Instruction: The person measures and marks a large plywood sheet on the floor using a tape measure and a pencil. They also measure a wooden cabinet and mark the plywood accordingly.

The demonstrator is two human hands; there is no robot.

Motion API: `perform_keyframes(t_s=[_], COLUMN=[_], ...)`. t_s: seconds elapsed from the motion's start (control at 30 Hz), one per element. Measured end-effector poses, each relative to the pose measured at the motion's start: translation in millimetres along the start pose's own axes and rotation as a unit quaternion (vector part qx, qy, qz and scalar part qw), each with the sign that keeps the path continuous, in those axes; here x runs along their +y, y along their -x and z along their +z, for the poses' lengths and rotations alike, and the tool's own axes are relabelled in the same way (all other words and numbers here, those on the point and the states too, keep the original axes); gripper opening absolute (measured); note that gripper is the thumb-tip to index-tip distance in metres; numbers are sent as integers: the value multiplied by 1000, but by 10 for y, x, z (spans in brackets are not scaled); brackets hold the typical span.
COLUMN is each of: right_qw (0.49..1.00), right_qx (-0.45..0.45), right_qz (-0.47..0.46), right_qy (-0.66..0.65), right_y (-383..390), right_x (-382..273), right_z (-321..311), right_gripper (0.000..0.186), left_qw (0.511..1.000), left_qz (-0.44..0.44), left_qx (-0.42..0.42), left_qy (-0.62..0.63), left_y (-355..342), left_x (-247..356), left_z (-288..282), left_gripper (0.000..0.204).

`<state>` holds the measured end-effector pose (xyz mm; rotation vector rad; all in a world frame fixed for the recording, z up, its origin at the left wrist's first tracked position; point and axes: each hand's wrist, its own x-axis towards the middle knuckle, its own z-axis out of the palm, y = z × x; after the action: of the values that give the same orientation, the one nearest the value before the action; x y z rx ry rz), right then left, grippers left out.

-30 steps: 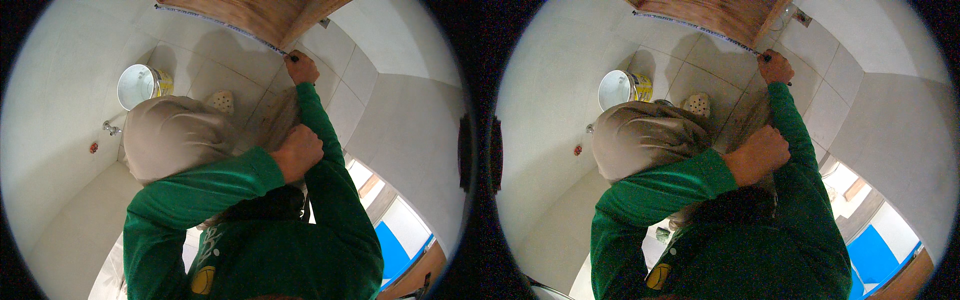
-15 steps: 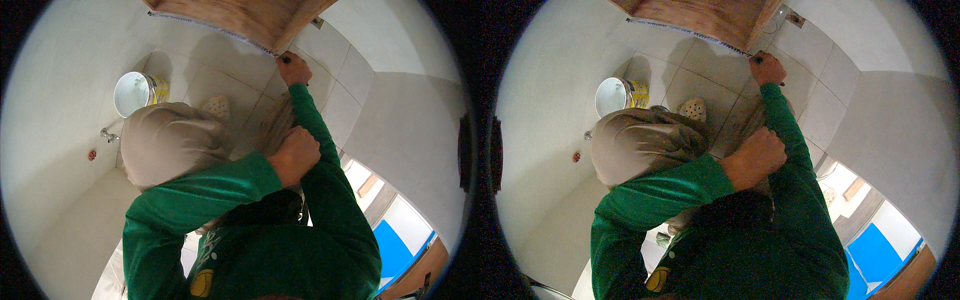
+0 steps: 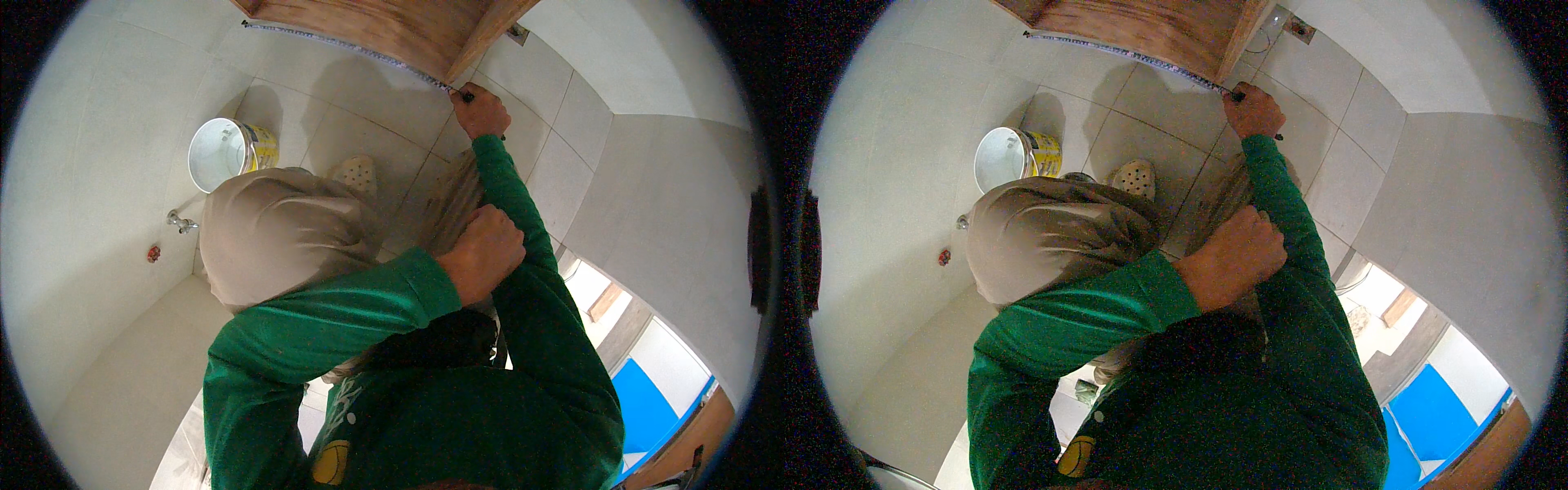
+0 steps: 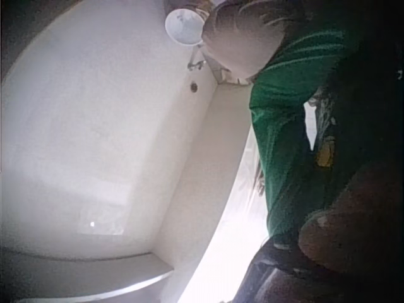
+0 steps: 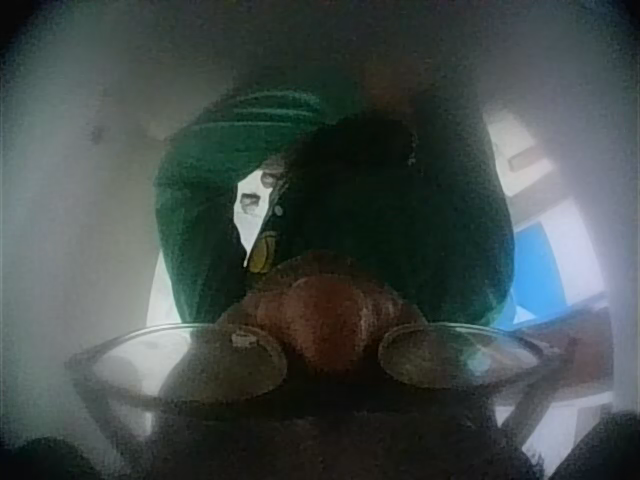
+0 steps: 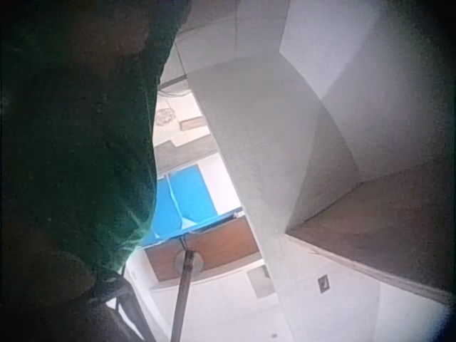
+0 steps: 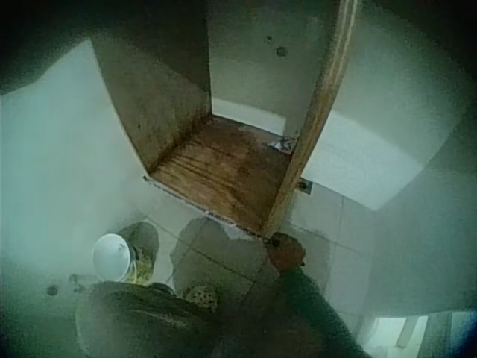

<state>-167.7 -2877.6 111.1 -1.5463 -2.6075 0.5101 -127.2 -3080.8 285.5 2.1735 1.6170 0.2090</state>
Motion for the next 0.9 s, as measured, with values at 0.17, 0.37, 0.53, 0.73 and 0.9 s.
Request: perform_keyframes(t_s=[0.17,0.37,0.53,0.73,0.9], right_qw=[1000,999,1000,1000,1000], right_qx=[13,40,31,26,-12], right_qz=[3,-7,-5,0,8], right_qy=[0,8,4,5,22], right_y=[12,-6,-3,22,28], right_x=[5,25,28,11,-63], right_z=[12,70,63,28,-75], right_gripper=[35,34,34,37,42], left_qw=[999,999,999,999,999], left_qz=[1,-2,-3,-8,-4], left_qx=[-30,-18,-9,-22,-8], left_qy=[-12,-31,-34,-38,-34], left_y=[-14,-34,1,2,30], left_x=[24,31,56,89,64], left_z=[-12,7,-33,-70,-87], left_gripper=[13,14,15,16,17])
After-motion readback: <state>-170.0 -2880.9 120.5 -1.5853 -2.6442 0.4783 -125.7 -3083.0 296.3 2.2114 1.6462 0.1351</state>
